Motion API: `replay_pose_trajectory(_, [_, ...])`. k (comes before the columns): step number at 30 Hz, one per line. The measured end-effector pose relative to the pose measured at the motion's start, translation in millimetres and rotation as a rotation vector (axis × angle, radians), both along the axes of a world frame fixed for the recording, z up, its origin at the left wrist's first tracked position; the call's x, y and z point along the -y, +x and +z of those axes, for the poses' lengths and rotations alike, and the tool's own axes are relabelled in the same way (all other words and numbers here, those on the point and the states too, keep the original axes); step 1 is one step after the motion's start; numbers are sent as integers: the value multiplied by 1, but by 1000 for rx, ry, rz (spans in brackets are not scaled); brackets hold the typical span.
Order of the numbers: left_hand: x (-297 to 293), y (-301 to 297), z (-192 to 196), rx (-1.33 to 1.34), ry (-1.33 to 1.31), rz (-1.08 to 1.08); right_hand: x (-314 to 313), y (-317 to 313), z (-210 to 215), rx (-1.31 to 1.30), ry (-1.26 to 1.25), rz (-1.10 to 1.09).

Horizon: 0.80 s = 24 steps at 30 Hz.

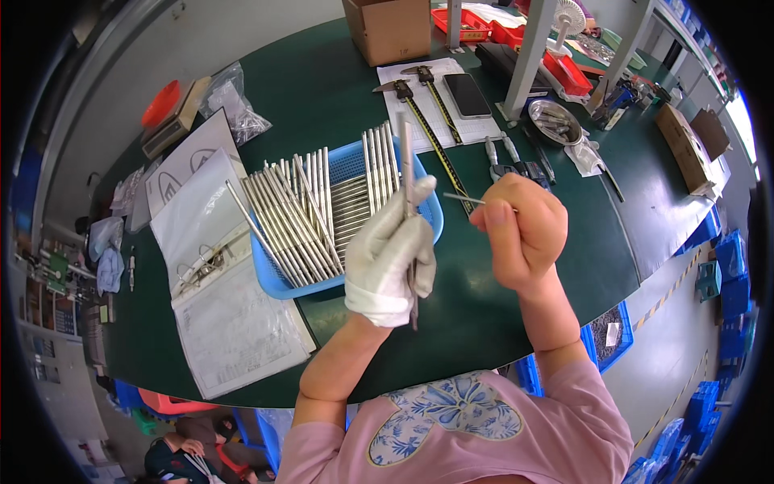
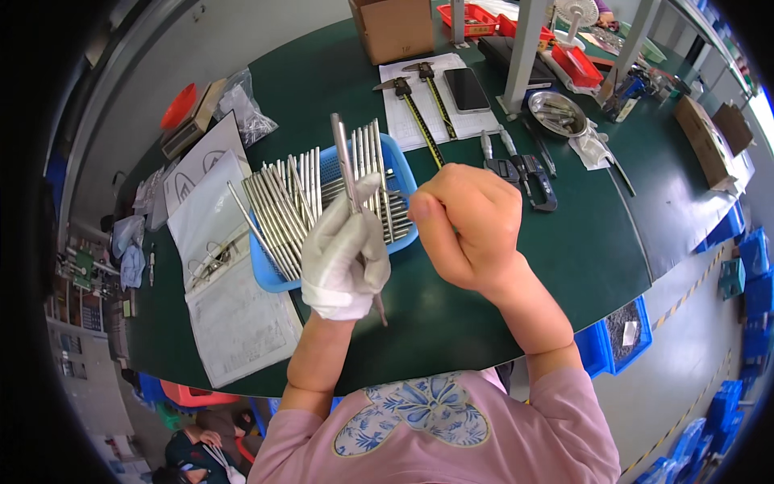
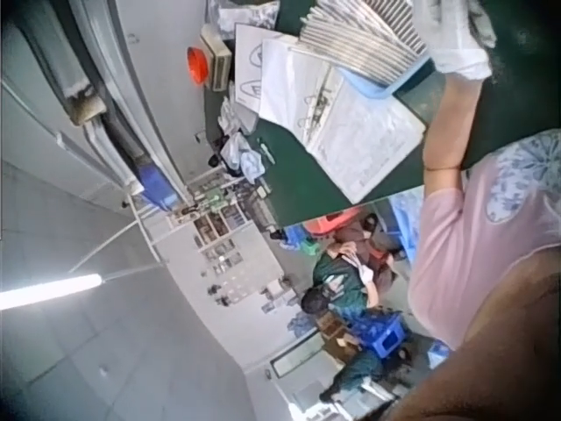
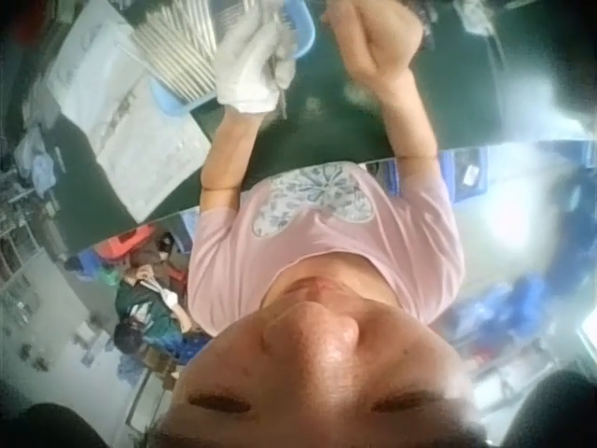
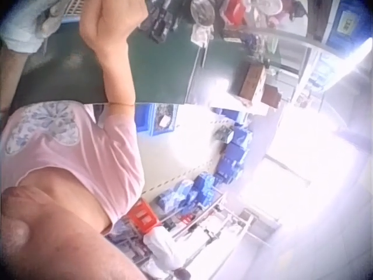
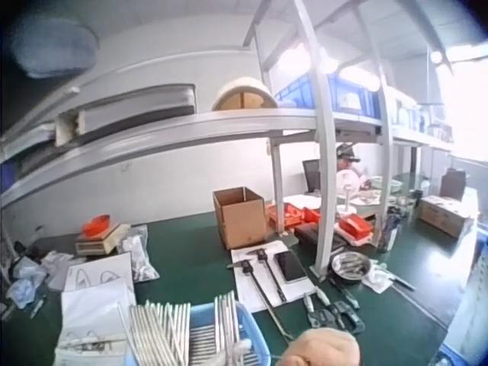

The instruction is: Inspecting and cleaning small metal rods using a thin wire tool at a manufacturing workbench.

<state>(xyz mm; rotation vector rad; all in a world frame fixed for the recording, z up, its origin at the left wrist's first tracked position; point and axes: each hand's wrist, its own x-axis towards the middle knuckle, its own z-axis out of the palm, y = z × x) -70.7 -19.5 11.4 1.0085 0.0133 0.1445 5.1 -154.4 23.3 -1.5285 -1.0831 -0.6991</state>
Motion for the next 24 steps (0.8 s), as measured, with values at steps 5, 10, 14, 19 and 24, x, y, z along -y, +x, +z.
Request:
replay_pose_trajectory(5, [13, -5, 1, -20, 129, 23, 1, 5, -2, 131, -19, -136])
replay_pose_trajectory(10, [13, -3, -3, 10, 151, 83, 1, 6, -2, 162, -17, -170])
replay_pose_trajectory(14, [12, -3, -4, 7, 155, 73, 0, 7, -2, 164, 1, -157])
replay_pose_trajectory(19, [13, -2, -4, 26, 175, 73, -1, 9, -3, 165, 7, -143])
replay_pose_trajectory(24, [12, -1, -5, -12, 137, 40, 0, 7, -3, 158, -20, -148])
